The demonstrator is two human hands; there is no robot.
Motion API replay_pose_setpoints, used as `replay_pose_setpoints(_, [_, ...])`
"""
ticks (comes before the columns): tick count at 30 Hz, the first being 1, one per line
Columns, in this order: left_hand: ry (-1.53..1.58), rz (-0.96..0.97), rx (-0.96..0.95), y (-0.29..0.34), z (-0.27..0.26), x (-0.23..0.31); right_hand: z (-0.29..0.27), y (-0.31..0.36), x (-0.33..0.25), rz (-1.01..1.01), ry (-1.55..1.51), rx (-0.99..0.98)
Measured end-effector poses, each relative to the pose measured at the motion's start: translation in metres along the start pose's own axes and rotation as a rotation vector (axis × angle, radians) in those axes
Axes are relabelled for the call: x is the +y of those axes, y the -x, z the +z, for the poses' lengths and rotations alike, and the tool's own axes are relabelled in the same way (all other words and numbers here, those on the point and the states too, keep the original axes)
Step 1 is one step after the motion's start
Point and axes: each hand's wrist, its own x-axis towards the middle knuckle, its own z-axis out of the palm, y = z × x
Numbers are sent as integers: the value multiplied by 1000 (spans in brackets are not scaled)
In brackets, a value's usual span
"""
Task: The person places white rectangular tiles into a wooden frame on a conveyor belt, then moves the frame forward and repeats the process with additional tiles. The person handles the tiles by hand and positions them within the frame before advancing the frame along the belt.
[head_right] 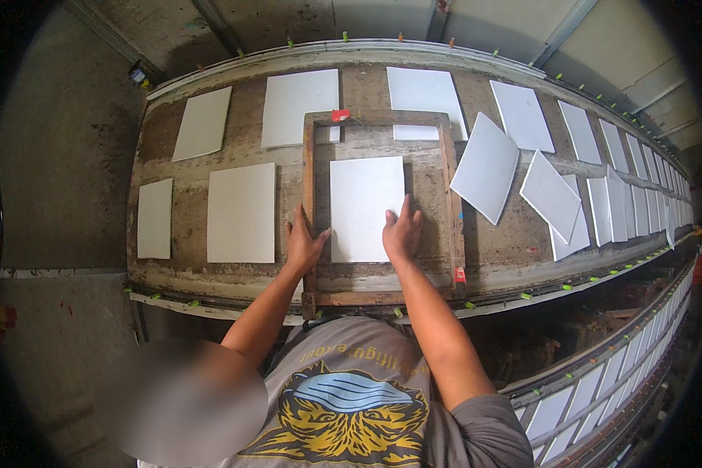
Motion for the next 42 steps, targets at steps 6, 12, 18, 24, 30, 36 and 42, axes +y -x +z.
replay_pose_setpoints(6, [1, -19, -10, -1, -1, 2, 1, 0, 2, 25, 0, -31])
replay_pose_setpoints(12, [-13, -16, -7, -1, 0, 0, 2, 0, 0, 35, 14, -21])
replay_pose_setpoints(18, [-20, -1, 7, 0, -1, 2, -1, 2, -6, 15, 129, 13])
replay_pose_setpoints(24, [-20, -18, -15, 0, -3, 4, 0, -2, -1, -50, 157, 40])
replay_pose_setpoints(30, [-12, 10, 3, -1, 0, -1, 2, -2, 1, -46, 125, 21])
replay_pose_setpoints(36, [-1, 12, 14, 0, 3, -5, 5, -1, 2, -33, 134, 11])
replay_pose_setpoints(42, [-11, -5, -5, -1, 1, -2, 2, 0, 2, -57, 132, 29])
